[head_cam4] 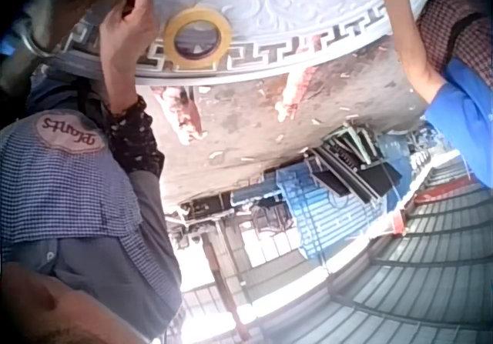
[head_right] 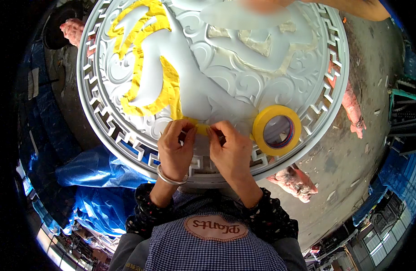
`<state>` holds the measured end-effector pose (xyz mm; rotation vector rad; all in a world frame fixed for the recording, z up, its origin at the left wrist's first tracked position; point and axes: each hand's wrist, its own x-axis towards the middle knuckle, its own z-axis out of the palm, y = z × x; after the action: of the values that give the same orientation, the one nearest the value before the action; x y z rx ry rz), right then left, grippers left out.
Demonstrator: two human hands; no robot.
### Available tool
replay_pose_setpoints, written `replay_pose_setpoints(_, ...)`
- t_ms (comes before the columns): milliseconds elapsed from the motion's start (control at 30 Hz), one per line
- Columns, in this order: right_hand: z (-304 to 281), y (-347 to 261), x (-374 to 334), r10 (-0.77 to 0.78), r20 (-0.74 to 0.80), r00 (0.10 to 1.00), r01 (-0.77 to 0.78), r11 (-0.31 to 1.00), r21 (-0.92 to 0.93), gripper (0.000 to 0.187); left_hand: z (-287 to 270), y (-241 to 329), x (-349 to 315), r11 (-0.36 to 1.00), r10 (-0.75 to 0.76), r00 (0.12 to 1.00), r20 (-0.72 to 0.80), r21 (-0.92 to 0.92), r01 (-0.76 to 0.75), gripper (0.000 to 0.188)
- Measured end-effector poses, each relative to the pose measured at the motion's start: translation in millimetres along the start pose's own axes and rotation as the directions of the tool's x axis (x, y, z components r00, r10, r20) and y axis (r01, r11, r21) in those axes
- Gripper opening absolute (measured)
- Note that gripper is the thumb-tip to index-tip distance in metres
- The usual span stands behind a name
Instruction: The person applies yellow masking tape to a large white decorative circular panel, carefully following the contours of a raised design. Another person works on the same panel in the background.
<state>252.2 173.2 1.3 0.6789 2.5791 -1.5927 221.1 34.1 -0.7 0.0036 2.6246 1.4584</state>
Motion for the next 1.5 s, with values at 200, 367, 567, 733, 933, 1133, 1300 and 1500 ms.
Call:
replay_pose_setpoints(200, 4, 3, 3, -0.041, 0.0, 0.999, 0.04, 0.994, -0.1, 0.01, 5, -3, 2, 0.998, -0.025, 0.999, -0.035, 0.062, 0.027, 0.024)
replay_pose_setpoints(367, 3, 3, 6, -0.042, 0.018, 0.999, 0.045, 0.984, -0.175, 0.012, 5, -1, 4, 0.991, -0.119, 0.993, -0.011, 0.062, 0.12, 0.036)
replay_pose_setpoints(567, 3, -1, 10, -0.015, 0.052, 0.999, 0.025, 0.978, -0.206, 0.012, 4, 1, 8, 0.989, -0.123, 0.992, 0.009, 0.087, 0.121, 0.037)
replay_pose_setpoints(733, 2, -5, 11, 0.004, 0.065, 0.998, 0.011, 0.973, -0.23, 0.012, 4, -1, 9, 0.989, -0.097, 0.995, 0.013, 0.114, 0.095, 0.036)
replay_pose_setpoints(933, 2, -6, 14, 0.007, 0.073, 0.997, 0.012, 0.969, -0.247, 0.013, 4, 0, 10, 0.987, -0.081, 0.997, 0.0, 0.14, 0.081, 0.035)
replay_pose_setpoints(1133, 3, -6, 15, -0.005, 0.077, 0.997, 0.026, 0.958, -0.286, 0.015, 4, -2, 11, 0.984, -0.065, 0.998, 0.008, 0.165, 0.063, 0.035)
replay_pose_setpoints(1300, 3, -8, 15, 0.006, 0.078, 0.997, 0.016, 0.961, -0.276, 0.015, 3, -1, 11, 0.985, -0.059, 0.998, 0.002, 0.161, 0.058, 0.034)
replay_pose_setpoints(1500, 4, -7, 14, -0.014, 0.057, 0.998, 0.029, 0.962, -0.271, 0.015, 3, -2, 11, 0.984, -0.036, 0.999, -0.009, 0.172, 0.037, 0.033)
